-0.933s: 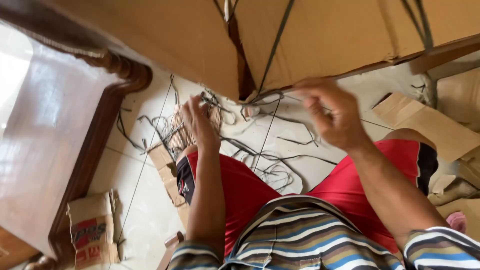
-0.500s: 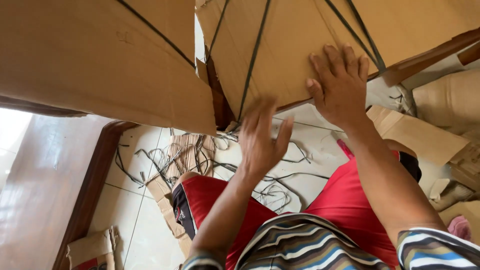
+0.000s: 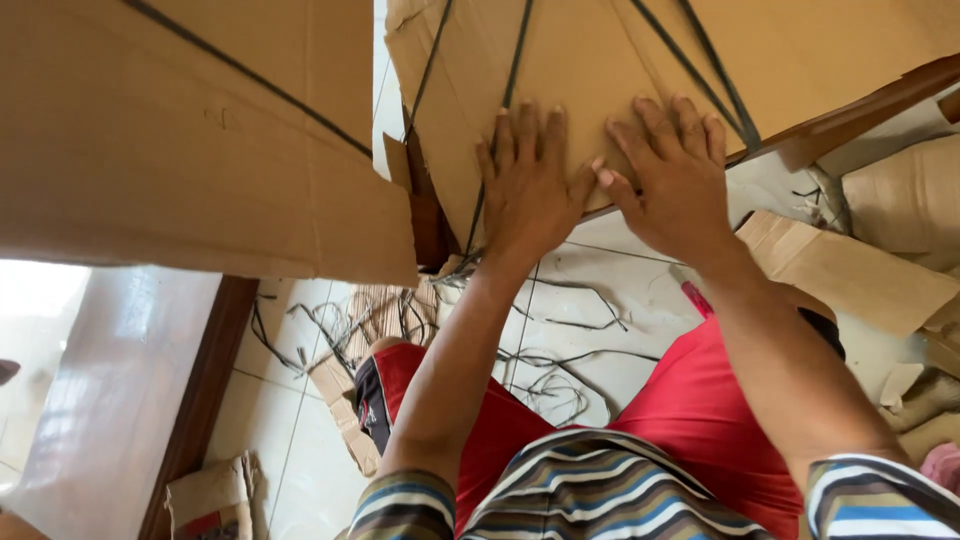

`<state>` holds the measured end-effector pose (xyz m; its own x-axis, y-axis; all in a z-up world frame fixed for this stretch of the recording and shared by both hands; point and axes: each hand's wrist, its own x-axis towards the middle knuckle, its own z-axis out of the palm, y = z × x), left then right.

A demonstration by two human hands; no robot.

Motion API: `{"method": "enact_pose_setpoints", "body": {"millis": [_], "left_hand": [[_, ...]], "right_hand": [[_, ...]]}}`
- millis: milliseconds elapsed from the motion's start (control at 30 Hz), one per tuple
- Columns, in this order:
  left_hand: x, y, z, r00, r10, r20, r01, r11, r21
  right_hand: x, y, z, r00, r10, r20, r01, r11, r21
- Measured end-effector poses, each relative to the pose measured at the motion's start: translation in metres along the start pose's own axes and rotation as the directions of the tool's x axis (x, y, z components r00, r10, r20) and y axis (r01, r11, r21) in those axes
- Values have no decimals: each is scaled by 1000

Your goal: The person is bundling and securing several large pieces of cardboard together using thin plastic straps while sitting on the floor.

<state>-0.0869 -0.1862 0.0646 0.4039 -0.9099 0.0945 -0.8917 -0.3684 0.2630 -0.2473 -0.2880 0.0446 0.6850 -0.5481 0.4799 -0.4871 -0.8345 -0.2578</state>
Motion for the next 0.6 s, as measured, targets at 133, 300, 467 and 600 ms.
{"method": "enact_pose_setpoints", "body": {"millis": [133, 300, 467, 600], "left_hand": [[-5, -1, 13, 925, 354, -137, -305, 908, 289], [-6, -3, 24, 892, 440, -101, -366, 836, 407], [-7, -8, 21, 872, 484, -65, -441, 838, 322], [-3, -11, 22, 850, 522, -66, -478, 819, 318]], "right_hand": [[26, 57, -28, 971, -164, -175, 187, 975, 123], [24, 108, -17, 1000, 24, 12, -21, 978, -210], [6, 113, -13, 957, -61, -282, 125, 969, 213], [-38, 240, -20, 519, 442, -732, -254, 897, 363]]}}
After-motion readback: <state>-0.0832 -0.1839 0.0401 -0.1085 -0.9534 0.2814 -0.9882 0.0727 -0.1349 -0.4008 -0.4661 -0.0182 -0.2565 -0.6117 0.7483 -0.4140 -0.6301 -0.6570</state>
